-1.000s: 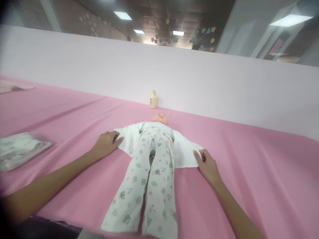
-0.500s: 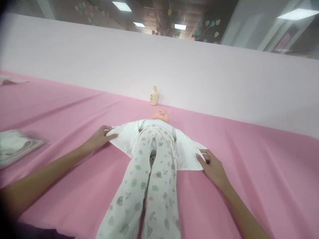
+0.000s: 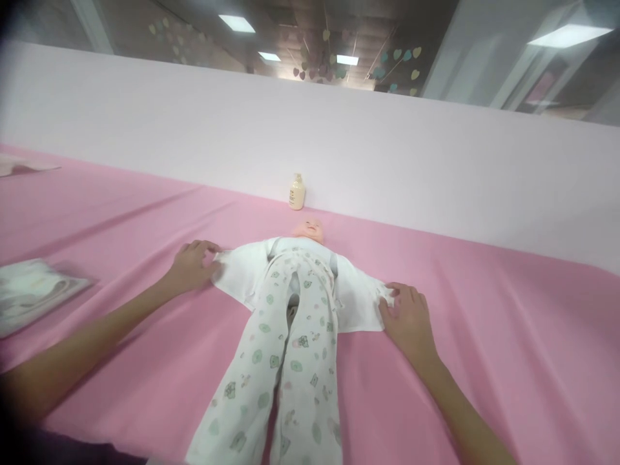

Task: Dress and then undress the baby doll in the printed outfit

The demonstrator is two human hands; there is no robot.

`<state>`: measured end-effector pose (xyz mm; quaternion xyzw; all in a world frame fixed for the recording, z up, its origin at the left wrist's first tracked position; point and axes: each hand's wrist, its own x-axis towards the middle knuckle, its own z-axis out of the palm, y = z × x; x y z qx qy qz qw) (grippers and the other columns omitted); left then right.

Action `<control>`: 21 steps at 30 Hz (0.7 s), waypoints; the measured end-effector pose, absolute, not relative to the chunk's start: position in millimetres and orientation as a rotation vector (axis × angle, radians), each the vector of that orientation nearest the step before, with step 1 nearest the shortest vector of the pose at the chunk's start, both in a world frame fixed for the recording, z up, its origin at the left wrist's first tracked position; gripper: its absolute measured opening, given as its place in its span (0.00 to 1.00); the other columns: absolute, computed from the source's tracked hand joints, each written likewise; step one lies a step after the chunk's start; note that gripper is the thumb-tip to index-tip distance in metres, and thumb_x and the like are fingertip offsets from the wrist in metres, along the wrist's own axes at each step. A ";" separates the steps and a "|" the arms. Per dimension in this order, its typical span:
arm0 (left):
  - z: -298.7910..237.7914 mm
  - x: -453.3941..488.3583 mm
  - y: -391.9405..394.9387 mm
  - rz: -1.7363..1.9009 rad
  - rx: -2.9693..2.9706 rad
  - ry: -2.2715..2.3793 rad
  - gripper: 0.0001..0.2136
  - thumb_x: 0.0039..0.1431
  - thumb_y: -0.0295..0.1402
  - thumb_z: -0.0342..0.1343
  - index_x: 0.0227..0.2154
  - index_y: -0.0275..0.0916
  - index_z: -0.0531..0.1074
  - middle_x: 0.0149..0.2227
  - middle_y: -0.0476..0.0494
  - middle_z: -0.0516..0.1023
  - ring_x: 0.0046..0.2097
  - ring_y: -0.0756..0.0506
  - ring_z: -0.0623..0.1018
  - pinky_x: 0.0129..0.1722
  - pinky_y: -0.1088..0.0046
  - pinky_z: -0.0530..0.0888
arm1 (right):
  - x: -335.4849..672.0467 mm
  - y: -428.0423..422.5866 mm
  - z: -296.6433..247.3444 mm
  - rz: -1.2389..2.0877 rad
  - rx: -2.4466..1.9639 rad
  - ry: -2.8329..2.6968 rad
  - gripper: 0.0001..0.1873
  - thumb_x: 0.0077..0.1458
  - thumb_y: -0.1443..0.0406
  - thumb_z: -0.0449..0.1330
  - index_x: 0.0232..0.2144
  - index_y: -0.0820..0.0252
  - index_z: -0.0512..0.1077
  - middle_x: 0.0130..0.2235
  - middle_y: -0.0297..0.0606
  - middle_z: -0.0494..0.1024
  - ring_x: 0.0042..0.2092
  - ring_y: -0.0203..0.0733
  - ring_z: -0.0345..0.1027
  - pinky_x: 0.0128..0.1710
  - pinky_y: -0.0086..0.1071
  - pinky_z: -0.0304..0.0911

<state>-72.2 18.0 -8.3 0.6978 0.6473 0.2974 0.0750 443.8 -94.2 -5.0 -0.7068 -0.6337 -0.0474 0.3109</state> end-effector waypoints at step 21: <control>-5.2 7.4 85.7 0.706 2.260 1.566 0.27 0.73 0.54 0.34 0.49 0.45 0.75 0.54 0.39 0.82 0.56 0.33 0.78 0.57 0.54 0.71 | 401.6 7.0 -16.0 0.064 -1.670 -2.006 0.30 0.74 0.47 0.39 0.62 0.50 0.70 0.60 0.43 0.77 0.61 0.53 0.68 0.63 0.47 0.61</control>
